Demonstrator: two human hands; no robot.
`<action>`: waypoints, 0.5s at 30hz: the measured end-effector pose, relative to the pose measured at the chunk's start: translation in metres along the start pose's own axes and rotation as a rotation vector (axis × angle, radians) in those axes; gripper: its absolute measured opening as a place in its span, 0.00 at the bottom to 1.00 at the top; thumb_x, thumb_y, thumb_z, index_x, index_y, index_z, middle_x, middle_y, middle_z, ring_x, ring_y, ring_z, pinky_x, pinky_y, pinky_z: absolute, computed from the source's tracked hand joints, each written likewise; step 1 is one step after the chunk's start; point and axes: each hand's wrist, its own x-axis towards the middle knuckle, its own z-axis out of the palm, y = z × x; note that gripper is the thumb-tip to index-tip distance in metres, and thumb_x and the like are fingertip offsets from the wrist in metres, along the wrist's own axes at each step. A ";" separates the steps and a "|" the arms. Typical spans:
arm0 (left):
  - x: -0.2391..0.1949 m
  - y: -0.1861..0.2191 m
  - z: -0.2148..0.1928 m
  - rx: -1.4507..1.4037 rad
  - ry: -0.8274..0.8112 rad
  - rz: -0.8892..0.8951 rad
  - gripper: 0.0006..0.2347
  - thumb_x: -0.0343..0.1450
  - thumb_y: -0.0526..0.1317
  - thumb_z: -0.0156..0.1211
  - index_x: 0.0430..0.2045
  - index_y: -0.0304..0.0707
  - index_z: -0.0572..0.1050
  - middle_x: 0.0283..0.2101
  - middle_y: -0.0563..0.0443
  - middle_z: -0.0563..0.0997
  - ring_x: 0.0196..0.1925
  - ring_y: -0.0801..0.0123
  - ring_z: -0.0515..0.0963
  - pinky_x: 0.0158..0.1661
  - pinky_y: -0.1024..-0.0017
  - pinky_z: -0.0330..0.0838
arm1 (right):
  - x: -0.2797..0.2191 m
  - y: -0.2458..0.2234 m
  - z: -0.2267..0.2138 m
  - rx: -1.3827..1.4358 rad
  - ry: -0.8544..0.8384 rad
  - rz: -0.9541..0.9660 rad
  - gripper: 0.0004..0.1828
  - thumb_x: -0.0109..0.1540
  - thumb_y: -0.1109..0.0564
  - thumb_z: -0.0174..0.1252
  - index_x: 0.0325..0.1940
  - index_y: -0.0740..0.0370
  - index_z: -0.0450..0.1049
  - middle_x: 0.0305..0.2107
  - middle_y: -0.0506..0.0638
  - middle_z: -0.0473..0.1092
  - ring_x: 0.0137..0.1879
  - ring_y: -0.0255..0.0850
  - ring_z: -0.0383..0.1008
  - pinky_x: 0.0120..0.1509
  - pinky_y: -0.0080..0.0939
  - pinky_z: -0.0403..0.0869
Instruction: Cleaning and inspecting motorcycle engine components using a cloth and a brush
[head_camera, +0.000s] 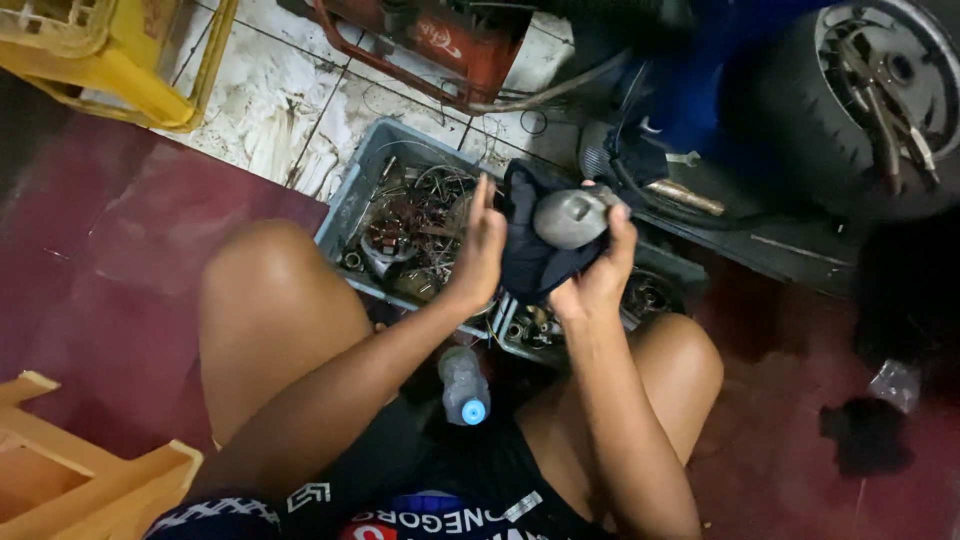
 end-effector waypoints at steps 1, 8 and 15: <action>0.000 0.001 0.003 -0.001 0.000 0.003 0.37 0.77 0.64 0.27 0.76 0.36 0.36 0.76 0.20 0.42 0.77 0.29 0.43 0.71 0.40 0.43 | 0.003 -0.004 0.000 -0.001 -0.002 -0.002 0.24 0.61 0.47 0.66 0.56 0.62 0.76 0.55 0.58 0.75 0.57 0.50 0.78 0.67 0.58 0.76; 0.000 0.018 0.023 -0.370 0.049 -0.124 0.30 0.76 0.60 0.42 0.69 0.43 0.51 0.66 0.33 0.57 0.66 0.44 0.59 0.63 0.47 0.58 | -0.003 -0.002 0.018 0.082 0.112 0.009 0.34 0.55 0.37 0.68 0.55 0.62 0.76 0.52 0.60 0.75 0.57 0.56 0.76 0.68 0.65 0.73; -0.001 0.053 0.030 -0.793 0.110 -0.269 0.22 0.74 0.56 0.60 0.61 0.51 0.69 0.54 0.48 0.75 0.54 0.62 0.77 0.54 0.54 0.75 | -0.018 0.029 0.023 -0.243 -0.001 -0.030 0.23 0.53 0.43 0.66 0.45 0.59 0.79 0.38 0.58 0.79 0.42 0.49 0.81 0.54 0.56 0.82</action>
